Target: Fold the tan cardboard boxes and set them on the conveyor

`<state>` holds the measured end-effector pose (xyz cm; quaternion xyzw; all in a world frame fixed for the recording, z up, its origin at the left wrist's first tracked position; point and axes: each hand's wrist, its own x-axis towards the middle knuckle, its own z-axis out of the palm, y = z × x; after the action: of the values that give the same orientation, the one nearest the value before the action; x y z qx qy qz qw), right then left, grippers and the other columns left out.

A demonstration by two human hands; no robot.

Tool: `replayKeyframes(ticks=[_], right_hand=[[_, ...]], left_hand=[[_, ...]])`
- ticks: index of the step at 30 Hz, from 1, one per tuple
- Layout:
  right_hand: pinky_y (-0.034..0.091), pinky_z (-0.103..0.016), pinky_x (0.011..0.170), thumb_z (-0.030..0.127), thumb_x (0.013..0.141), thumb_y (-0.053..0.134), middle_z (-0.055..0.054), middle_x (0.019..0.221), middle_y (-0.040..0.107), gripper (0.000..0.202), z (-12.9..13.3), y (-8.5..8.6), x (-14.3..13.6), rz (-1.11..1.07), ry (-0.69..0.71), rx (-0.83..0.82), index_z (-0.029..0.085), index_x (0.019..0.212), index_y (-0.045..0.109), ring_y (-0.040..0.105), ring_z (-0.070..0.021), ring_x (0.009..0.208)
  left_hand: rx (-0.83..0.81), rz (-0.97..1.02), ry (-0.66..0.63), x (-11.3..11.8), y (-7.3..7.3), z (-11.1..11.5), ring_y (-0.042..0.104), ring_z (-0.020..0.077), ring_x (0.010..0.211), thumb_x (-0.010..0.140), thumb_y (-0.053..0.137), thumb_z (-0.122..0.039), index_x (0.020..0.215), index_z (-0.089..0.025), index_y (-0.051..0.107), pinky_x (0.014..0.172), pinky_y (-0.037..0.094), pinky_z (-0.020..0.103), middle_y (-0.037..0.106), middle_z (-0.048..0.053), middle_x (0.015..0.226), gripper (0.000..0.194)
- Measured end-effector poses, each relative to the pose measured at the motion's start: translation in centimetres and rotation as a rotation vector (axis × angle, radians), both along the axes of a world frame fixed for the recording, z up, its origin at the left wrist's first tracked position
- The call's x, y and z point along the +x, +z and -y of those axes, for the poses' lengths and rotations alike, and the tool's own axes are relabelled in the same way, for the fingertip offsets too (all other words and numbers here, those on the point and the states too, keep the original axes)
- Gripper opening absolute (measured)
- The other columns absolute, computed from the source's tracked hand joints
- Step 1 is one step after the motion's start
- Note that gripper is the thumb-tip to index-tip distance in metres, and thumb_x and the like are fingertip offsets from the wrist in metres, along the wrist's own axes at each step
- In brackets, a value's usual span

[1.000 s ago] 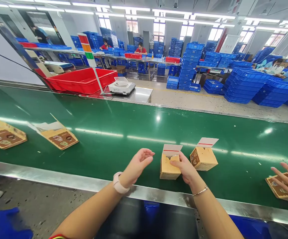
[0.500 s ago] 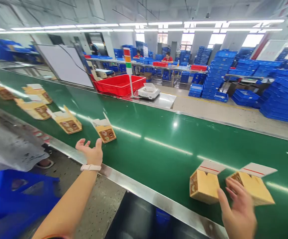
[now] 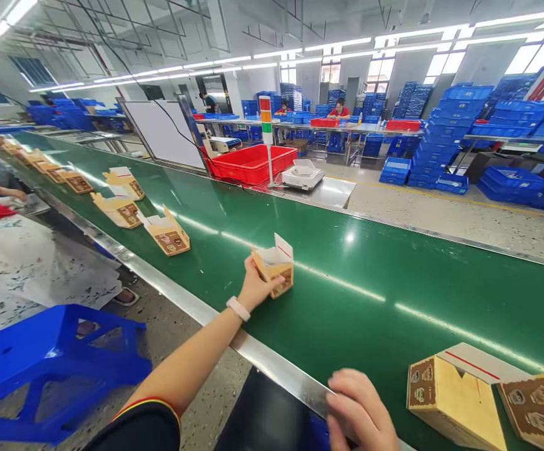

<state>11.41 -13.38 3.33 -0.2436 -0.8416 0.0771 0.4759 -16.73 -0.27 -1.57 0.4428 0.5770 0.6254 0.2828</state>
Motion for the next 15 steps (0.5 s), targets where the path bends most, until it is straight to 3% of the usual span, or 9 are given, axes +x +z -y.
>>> replayKeyframes(ticks=[2, 4, 7, 11, 15], right_hand=[[0.054, -0.047, 0.091, 0.012, 0.085, 0.049, -0.016, 0.122, 0.059, 0.048, -1.3, -0.7, -1.9, 0.094, -0.05, -0.042, 0.016, 0.133, 0.047, 0.055, -0.0308, 0.115], [0.045, -0.061, 0.099, 0.018, 0.087, 0.048, -0.019, 0.141, 0.044, 0.062, -3.1, -1.7, -3.0, 0.189, -0.144, -0.06, 0.013, 0.146, 0.03, 0.036, -0.0385, 0.133], [0.034, -0.07, 0.101, 0.023, 0.087, 0.051, -0.018, 0.144, 0.04, 0.068, -6.1, -2.7, -3.3, 0.234, -0.175, -0.059, 0.013, 0.149, 0.024, 0.022, -0.0424, 0.138], [0.038, -0.06, 0.103, 0.025, 0.089, 0.053, -0.014, 0.126, 0.057, 0.047, -8.4, -2.3, -2.2, 0.128, -0.023, -0.077, 0.018, 0.134, 0.044, 0.045, -0.0336, 0.124], [0.049, -0.046, 0.091, 0.026, 0.094, 0.049, -0.006, 0.097, 0.066, 0.019, -9.2, -0.8, -1.4, 0.057, 0.112, -0.146, 0.022, 0.11, 0.059, 0.06, -0.0234, 0.096]], left_hand=[[0.027, -0.057, -0.082, 3.7, -0.9, 2.3, 0.059, 0.0279, 0.11, 0.051, 0.086, -0.039, 0.12, -0.022, 0.037, 0.087, 0.051, 0.041, 0.054, 0.013, 0.123, 0.086], [0.079, -0.093, -0.2, 6.4, -1.4, 4.3, 0.055, 0.0304, 0.115, 0.051, 0.086, -0.045, 0.125, -0.022, 0.038, 0.09, 0.049, 0.042, 0.051, 0.015, 0.129, 0.091], [0.165, -0.128, -0.348, 8.2, -1.1, 5.8, 0.053, 0.0308, 0.119, 0.064, 0.079, -0.054, 0.128, -0.022, 0.041, 0.097, 0.044, 0.044, 0.05, 0.016, 0.133, 0.081], [0.331, -0.247, -0.516, 8.3, 0.5, 5.1, 0.054, 0.0294, 0.118, 0.083, 0.057, -0.059, 0.122, -0.021, 0.052, 0.101, 0.042, 0.046, 0.056, 0.015, 0.129, 0.055], [0.371, -0.487, -0.668, 8.3, 2.0, 3.5, 0.051, 0.0307, 0.119, 0.085, 0.05, -0.061, 0.11, -0.023, 0.064, 0.104, 0.036, 0.049, 0.066, 0.011, 0.114, 0.048]])
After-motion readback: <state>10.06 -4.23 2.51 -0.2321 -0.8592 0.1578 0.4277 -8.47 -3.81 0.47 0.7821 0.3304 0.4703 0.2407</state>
